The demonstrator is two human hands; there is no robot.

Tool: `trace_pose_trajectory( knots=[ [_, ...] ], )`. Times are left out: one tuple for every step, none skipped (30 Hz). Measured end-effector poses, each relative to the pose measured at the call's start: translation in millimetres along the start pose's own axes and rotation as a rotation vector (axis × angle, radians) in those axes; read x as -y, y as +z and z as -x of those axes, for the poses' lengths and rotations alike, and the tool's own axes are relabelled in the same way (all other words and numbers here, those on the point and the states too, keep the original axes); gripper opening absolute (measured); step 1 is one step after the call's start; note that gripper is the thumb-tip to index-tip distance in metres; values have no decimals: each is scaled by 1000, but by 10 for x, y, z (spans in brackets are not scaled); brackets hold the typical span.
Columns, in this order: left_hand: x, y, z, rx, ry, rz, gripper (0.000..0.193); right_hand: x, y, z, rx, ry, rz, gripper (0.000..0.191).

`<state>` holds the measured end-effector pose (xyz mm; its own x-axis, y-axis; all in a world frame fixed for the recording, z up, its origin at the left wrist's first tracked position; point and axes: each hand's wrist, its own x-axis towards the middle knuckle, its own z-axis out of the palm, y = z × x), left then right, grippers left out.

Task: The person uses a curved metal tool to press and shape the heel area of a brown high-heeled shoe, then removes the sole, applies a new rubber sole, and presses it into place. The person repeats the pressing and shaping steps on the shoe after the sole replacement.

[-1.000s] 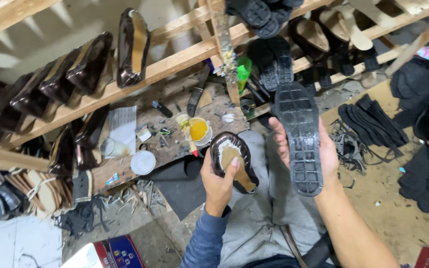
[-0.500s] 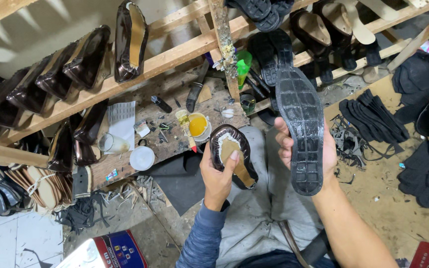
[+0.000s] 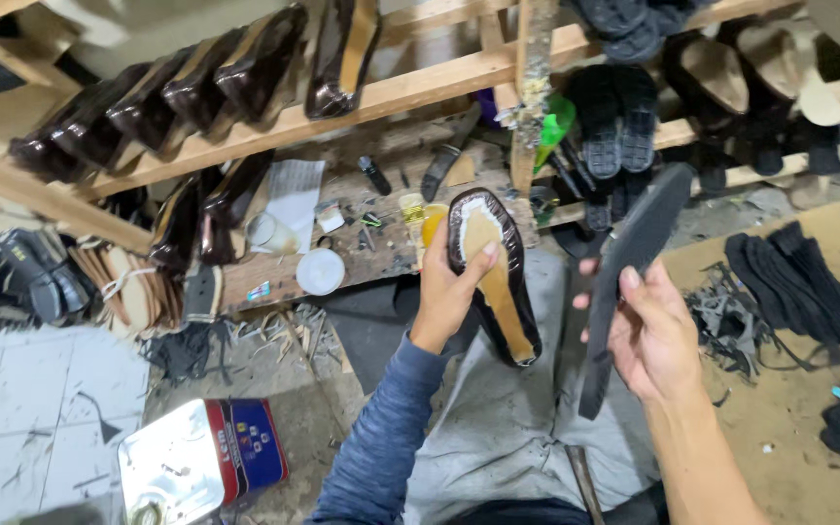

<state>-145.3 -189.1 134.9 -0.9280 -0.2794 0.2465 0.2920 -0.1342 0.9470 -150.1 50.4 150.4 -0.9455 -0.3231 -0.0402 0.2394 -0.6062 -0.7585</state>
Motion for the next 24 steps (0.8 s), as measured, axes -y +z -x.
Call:
trace_pose_trajectory(
  knots=[
    [-9, -16, -22, -2, 25, -66, 48, -22, 43, 13, -42, 10, 75, 37],
    [-14, -28, -38, 1, 48, -130, 48, -40, 88, 24, -87, 17, 150, 35],
    [-18, -34, -48, -1, 39, -107, 47, -53, 135, 23, -57, -23, 166, 35],
    [-17, -38, -49, -1, 22, -82, 47, -61, 176, 20, -34, -59, 182, 35],
    [-12, -39, -47, 3, 4, -55, 46, -61, 214, 14, -14, -96, 198, 35],
    [-4, -39, -45, -5, -15, -36, 46, -54, 243, 4, -14, -74, 208, 36],
    [7, -40, -44, -14, -31, -17, 46, -43, 265, -8, -11, -53, 218, 36],
    [18, -40, -43, -22, -46, 2, 47, -27, 280, -20, -8, -33, 227, 36],
    [28, -43, -43, -29, -42, 12, 46, -12, 288, -30, -11, -21, 223, 36],
    [37, -42, -44, -37, -38, 21, 46, 6, 291, -39, -13, -7, 218, 36],
    [44, -44, -46, -47, -38, 30, 46, 18, 290, -49, -16, 10, 212, 36],
    [46, -42, -45, -58, -48, 29, 45, 30, 286, -56, -8, 8, 213, 37],
    [44, -41, -47, -68, -58, 29, 44, 36, 283, -68, -1, 4, 214, 38],
    [38, -37, -44, -76, -65, 29, 43, 40, 276, -78, 8, -2, 215, 39],
    [28, -33, -41, -81, -59, 37, 45, 41, 270, -92, 8, -19, 216, 40],
    [15, -26, -33, -87, -54, 45, 47, 41, 260, -107, 7, -34, 218, 41],
    [-1, -17, -24, -94, -48, 52, 48, 40, 249, -123, 9, -50, 218, 42],
    [-19, -11, -11, -94, -22, -45, 47, 42, 234, -139, 4, -54, 185, 41],
    [-37, -6, 13, -93, 2, -142, 46, 46, 213, -151, -2, -57, 152, 41],
    [-51, 5, 36, -91, 28, -236, 45, 57, 190, -162, -9, -62, 121, 40],
    [-60, 18, 57, -95, 19, -206, 47, 69, 163, -167, 64, -67, -5, 41],
    [-63, 38, 81, -92, 9, -170, 49, 87, 135, -172, 132, -77, -127, 41],
    [-59, 63, 110, -85, -11, -135, 52, 111, 104, -165, 192, -86, -249, 42],
    [-52, 83, 142, -90, 2, -149, 53, 140, 75, -155, 222, -3, -388, 38]
  ],
)
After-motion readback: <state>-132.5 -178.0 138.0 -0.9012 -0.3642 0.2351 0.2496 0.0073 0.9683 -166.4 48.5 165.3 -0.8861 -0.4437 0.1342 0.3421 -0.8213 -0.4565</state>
